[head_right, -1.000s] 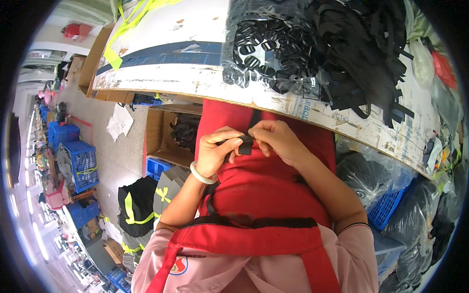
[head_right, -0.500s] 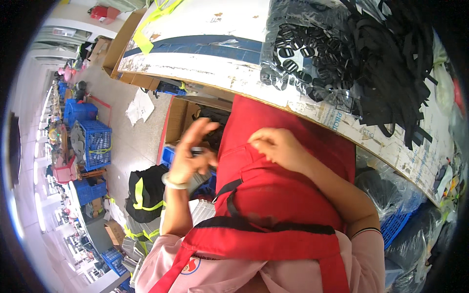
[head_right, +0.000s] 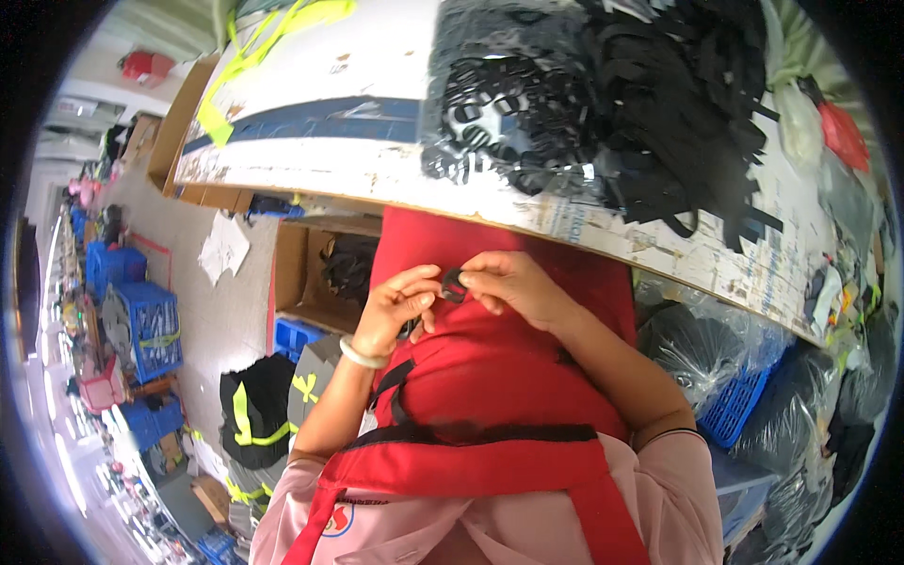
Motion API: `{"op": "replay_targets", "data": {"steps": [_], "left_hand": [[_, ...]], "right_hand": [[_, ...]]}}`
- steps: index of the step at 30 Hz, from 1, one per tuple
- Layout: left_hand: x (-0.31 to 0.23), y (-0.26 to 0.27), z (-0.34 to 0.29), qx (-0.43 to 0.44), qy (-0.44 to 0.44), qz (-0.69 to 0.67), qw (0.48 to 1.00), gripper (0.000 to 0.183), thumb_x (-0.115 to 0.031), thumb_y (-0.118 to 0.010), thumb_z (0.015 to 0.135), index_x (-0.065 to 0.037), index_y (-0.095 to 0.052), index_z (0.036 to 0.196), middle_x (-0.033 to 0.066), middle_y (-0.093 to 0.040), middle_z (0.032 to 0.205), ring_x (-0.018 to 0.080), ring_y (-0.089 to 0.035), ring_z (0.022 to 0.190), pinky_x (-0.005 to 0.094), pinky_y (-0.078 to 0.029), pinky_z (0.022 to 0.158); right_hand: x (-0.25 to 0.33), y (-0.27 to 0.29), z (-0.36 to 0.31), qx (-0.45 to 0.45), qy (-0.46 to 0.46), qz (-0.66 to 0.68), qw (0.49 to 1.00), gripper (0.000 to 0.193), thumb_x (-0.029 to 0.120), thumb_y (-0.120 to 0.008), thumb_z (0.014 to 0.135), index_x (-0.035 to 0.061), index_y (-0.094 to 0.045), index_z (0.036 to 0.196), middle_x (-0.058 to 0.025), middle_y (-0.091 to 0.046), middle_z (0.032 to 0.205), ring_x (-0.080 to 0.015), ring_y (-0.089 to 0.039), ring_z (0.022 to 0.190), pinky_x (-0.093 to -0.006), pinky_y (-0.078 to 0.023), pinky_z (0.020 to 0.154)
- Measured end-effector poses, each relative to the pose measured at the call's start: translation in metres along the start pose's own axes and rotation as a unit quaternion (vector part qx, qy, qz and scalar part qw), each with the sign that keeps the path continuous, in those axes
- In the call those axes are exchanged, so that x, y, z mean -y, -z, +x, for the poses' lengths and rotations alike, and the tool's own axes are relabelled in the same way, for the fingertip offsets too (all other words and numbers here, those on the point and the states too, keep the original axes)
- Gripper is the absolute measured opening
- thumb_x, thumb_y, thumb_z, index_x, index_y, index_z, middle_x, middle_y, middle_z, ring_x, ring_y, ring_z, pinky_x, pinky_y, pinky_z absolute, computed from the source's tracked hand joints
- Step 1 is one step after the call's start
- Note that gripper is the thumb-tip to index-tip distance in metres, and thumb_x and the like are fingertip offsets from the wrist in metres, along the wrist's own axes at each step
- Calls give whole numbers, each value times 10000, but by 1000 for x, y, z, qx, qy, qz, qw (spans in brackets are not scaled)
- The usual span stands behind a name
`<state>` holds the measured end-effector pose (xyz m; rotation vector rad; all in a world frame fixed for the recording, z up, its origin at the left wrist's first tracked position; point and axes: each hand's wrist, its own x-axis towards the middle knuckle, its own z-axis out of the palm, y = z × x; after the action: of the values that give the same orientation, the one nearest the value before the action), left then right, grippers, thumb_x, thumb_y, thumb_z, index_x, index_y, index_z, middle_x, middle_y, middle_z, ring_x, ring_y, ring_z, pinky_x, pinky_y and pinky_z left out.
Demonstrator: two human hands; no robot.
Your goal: The recorder is threading plastic buckles onto black nylon straps at a factory workstation.
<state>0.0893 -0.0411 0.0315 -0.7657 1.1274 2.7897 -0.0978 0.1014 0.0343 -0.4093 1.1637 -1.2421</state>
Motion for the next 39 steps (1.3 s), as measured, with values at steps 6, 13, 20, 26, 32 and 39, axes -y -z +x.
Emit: {"op": "replay_targets", "data": {"steps": [6,13,20,26,32,39], "left_hand": [[10,-42,21,-119,-242,289,918,179,81,-642,819,26,-688,983,66,-589,1060,60,-545,632,172,-436,480],[9,-16,36,-67,-31,-97,993,141,-121,-605,923,-26,-642,1019,69,-642,813,151,-608,662,243,-480,483],[15,-30,48,-79,7,-106,991,216,-119,-592,930,2,-621,1106,62,-642,948,172,-627,825,269,-546,658],[15,-20,38,-61,17,-94,994,203,-160,-598,933,-12,-623,1070,67,-644,881,146,-609,698,246,-495,549],[14,-27,37,-116,33,-32,992,180,-211,-614,932,-34,-632,954,41,-628,731,110,-564,560,234,-424,442],[10,-58,42,-142,-114,147,972,135,-75,-667,877,0,-673,989,0,-615,702,25,-496,525,167,-378,433]], "right_hand": [[-15,7,-5,53,-36,45,997,255,262,-522,973,30,-601,902,-12,-571,725,-70,-507,574,-203,-392,505],[45,87,-67,-411,267,-497,716,164,53,-612,832,85,-655,987,-61,-642,889,-213,-608,797,-320,-489,683],[59,156,-55,-361,268,-659,603,322,-26,-617,714,65,-657,1020,-93,-611,1043,-276,-527,1053,-363,-423,907],[47,174,-82,-372,264,-618,640,253,21,-646,729,85,-679,972,-67,-619,1030,-283,-540,1004,-369,-439,876],[92,64,-108,-375,420,-551,616,360,-120,-470,696,4,-671,968,-140,-647,861,-272,-628,803,-376,-493,777],[42,-7,-53,-166,146,-215,951,148,139,-597,921,11,-558,983,-54,-597,711,-93,-581,584,-247,-453,525]]}}
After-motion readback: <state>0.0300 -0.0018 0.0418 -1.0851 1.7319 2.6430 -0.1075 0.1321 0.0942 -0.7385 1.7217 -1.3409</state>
